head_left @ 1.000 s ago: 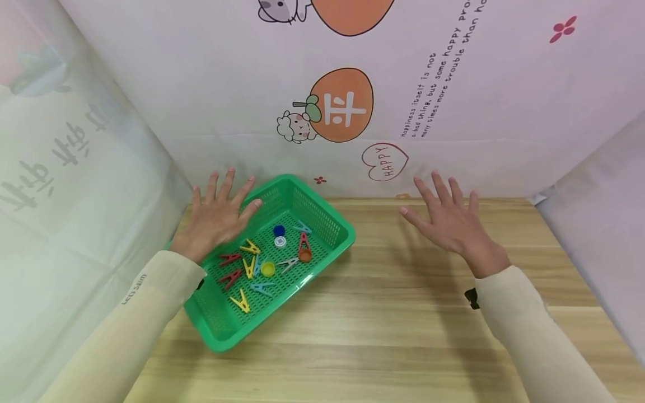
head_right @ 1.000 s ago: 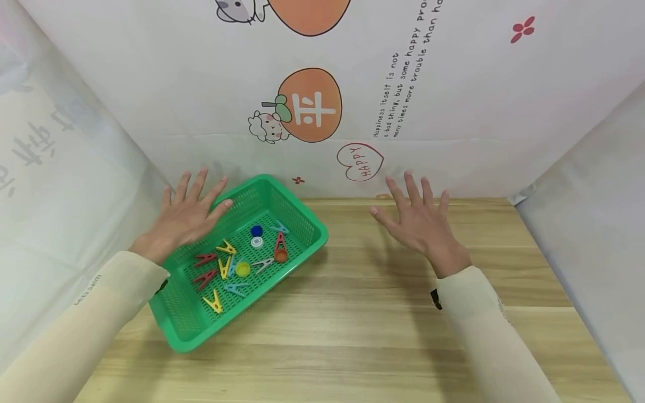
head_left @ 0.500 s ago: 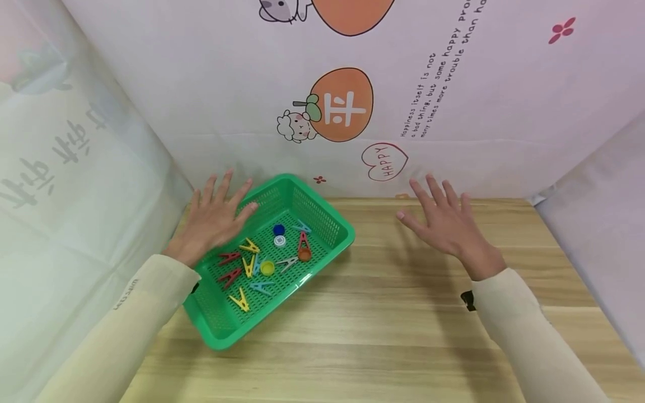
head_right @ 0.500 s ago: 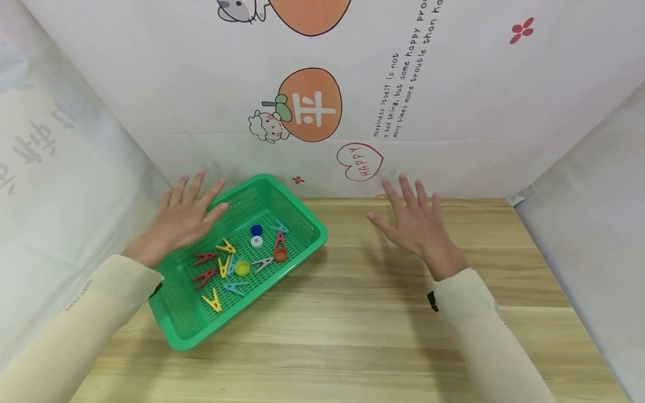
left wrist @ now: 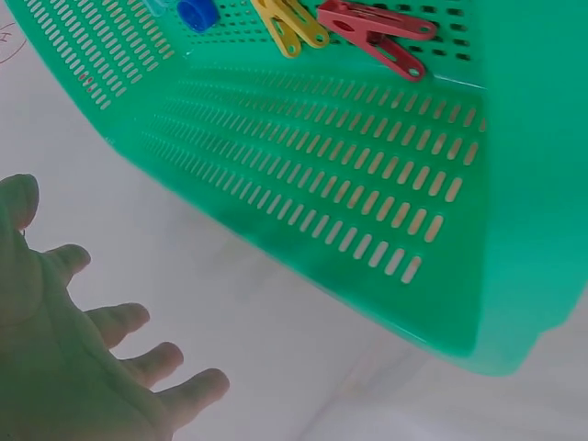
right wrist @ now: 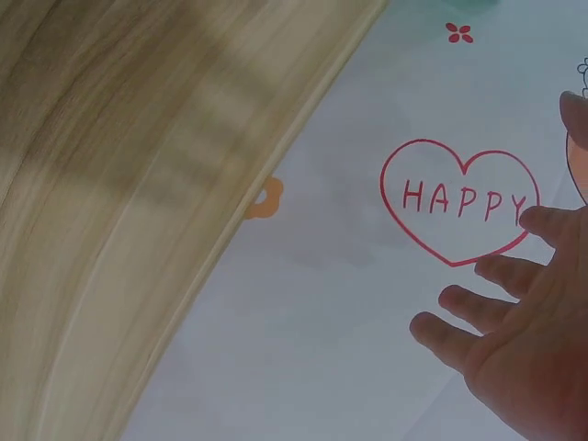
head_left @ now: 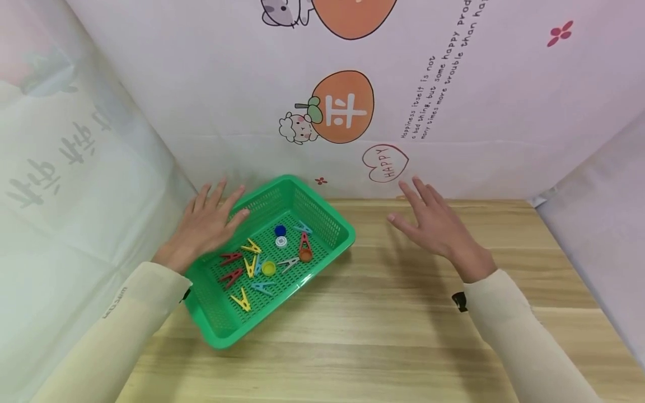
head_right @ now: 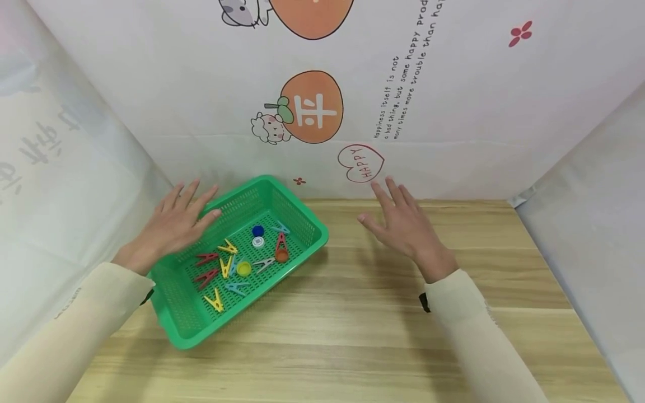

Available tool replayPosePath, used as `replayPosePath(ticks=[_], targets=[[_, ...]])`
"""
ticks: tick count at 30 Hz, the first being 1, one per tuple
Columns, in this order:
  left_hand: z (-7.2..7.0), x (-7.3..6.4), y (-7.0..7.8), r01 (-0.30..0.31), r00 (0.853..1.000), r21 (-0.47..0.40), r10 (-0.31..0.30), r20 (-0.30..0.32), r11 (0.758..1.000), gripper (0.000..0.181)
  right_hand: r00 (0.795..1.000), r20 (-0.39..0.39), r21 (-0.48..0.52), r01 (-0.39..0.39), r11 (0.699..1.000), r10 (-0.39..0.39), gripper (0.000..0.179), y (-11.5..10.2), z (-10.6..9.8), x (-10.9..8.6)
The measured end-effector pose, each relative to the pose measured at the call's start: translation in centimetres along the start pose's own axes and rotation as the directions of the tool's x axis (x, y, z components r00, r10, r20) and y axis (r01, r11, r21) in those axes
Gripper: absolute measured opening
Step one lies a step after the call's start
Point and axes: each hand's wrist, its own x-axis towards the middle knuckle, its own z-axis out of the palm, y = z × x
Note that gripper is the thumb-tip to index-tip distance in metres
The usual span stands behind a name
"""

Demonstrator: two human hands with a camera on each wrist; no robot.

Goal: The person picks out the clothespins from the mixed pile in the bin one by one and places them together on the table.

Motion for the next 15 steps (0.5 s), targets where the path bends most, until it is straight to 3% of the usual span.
replayPosePath(ticks=[15], targets=[[1.0, -1.2, -2.4, -0.023, 0.997, -0.049, 0.019, -0.075, 0.999, 0.067, 0.991, -0.094, 0.068, 0.101, 0.993, -0.094, 0.079, -1.6, 0.6, 1.0]])
